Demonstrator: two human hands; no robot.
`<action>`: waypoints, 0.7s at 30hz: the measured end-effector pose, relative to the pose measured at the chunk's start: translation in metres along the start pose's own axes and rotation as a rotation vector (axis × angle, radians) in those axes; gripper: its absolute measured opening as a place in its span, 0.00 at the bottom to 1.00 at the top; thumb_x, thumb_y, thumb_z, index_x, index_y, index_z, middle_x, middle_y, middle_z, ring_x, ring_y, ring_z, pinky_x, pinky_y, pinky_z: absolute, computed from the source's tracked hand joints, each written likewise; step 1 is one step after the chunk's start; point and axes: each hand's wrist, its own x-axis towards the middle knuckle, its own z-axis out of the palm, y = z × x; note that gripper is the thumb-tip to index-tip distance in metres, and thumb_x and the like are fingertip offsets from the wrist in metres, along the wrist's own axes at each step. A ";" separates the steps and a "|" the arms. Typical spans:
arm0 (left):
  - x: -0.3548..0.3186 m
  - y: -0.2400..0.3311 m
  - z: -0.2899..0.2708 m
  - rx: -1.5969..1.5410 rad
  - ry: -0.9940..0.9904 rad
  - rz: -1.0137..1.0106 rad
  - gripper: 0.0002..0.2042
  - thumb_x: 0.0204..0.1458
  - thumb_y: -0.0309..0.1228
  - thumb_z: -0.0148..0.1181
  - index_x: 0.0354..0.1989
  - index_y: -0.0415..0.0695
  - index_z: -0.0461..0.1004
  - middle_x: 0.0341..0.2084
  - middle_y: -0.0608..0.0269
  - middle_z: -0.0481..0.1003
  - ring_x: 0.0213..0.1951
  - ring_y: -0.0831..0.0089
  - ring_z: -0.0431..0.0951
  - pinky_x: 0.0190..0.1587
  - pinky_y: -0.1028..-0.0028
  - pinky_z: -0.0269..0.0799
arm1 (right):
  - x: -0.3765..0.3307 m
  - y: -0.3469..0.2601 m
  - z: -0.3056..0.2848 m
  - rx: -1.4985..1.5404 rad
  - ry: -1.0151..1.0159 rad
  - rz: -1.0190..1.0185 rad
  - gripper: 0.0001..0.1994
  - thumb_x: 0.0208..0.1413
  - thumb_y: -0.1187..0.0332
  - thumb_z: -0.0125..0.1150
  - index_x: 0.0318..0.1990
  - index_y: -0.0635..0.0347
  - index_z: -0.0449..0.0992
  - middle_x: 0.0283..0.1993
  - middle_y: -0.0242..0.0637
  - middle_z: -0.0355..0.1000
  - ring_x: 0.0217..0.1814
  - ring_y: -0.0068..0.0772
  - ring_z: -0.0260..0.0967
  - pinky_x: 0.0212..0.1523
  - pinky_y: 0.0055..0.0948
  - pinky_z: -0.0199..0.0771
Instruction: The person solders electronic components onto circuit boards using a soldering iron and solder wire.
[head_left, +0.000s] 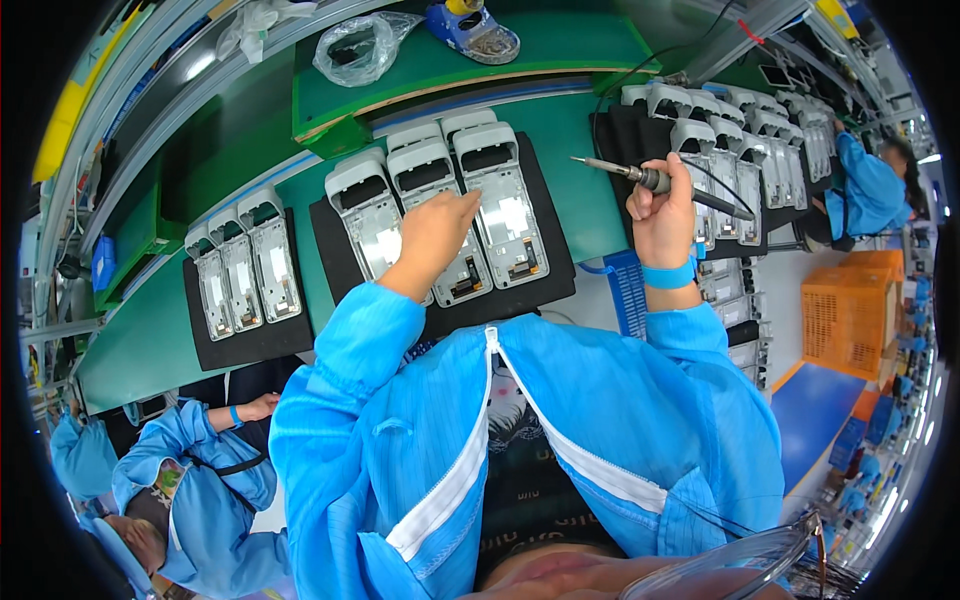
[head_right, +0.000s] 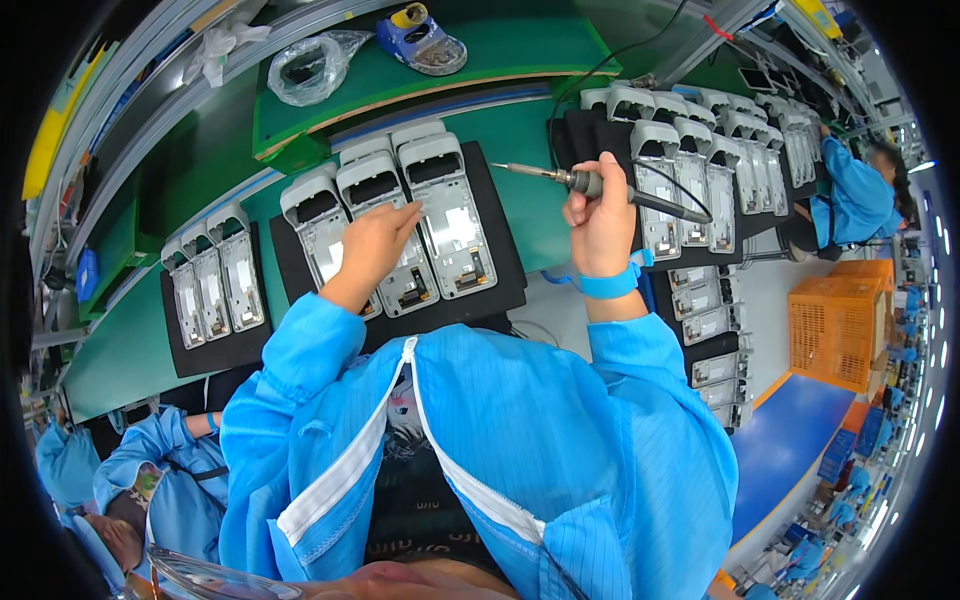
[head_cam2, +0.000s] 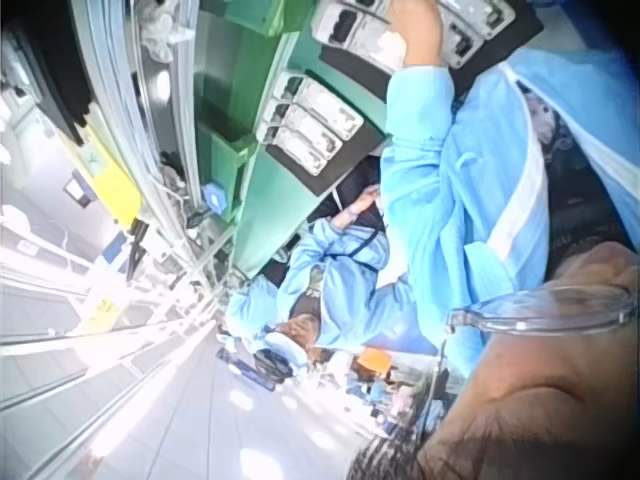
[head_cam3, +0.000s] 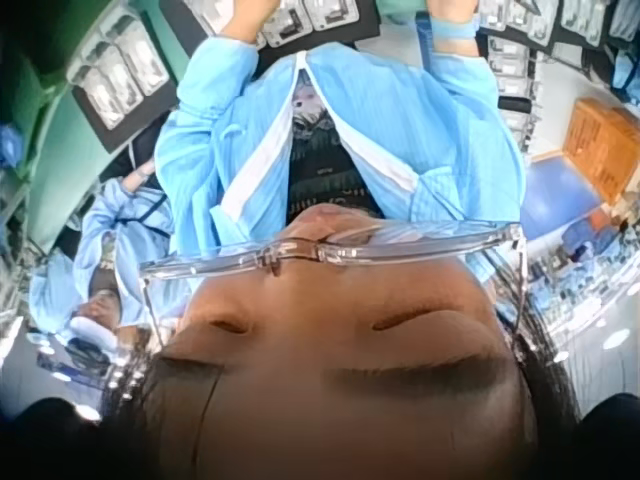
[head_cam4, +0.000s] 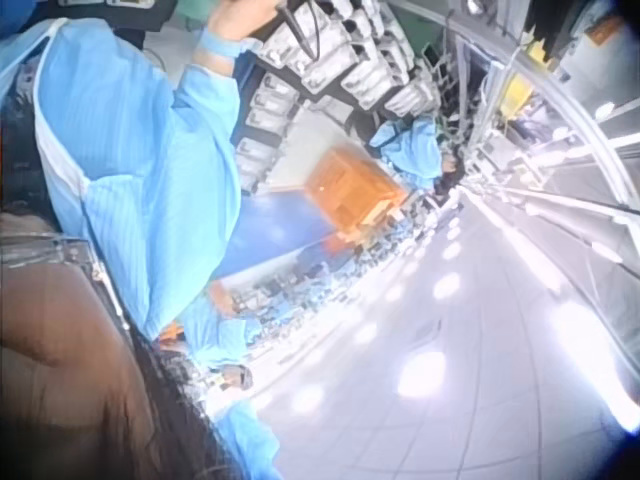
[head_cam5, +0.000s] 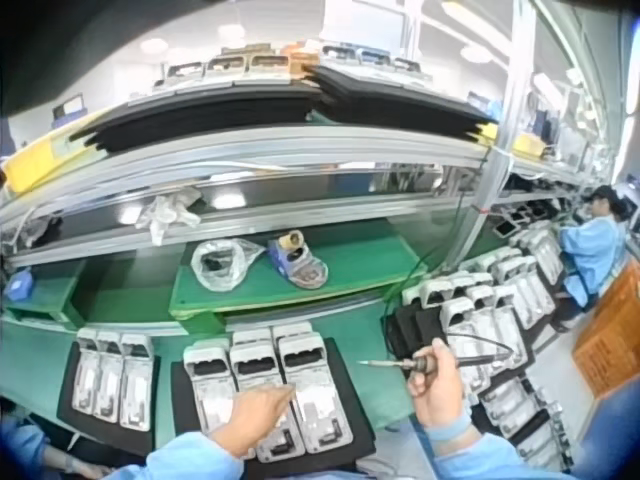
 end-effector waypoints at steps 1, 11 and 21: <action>0.006 -0.002 0.007 0.007 -0.006 0.000 0.09 0.47 0.32 0.51 0.35 0.50 0.75 0.18 0.60 0.69 0.24 0.61 0.72 0.25 0.66 0.68 | 0.004 -0.001 -0.003 0.008 0.002 0.004 0.15 0.56 0.57 0.44 0.28 0.58 0.69 0.12 0.29 0.55 0.12 0.19 0.46 0.15 0.19 0.46; 0.050 -0.008 0.030 0.359 -0.195 0.248 0.16 0.40 0.24 0.49 0.42 0.44 0.70 0.22 0.62 0.69 0.25 0.68 0.73 0.25 0.71 0.69 | 0.044 -0.008 -0.021 -0.034 0.006 0.127 0.13 0.54 0.59 0.48 0.27 0.59 0.68 0.14 0.28 0.57 0.15 0.17 0.48 0.16 0.18 0.46; 0.057 -0.011 0.026 0.446 -0.218 0.339 0.12 0.39 0.25 0.51 0.35 0.44 0.71 0.20 0.63 0.68 0.25 0.68 0.72 0.24 0.71 0.68 | 0.043 -0.009 -0.018 -0.059 -0.021 0.151 0.13 0.54 0.59 0.48 0.26 0.59 0.68 0.13 0.27 0.57 0.14 0.15 0.48 0.16 0.17 0.47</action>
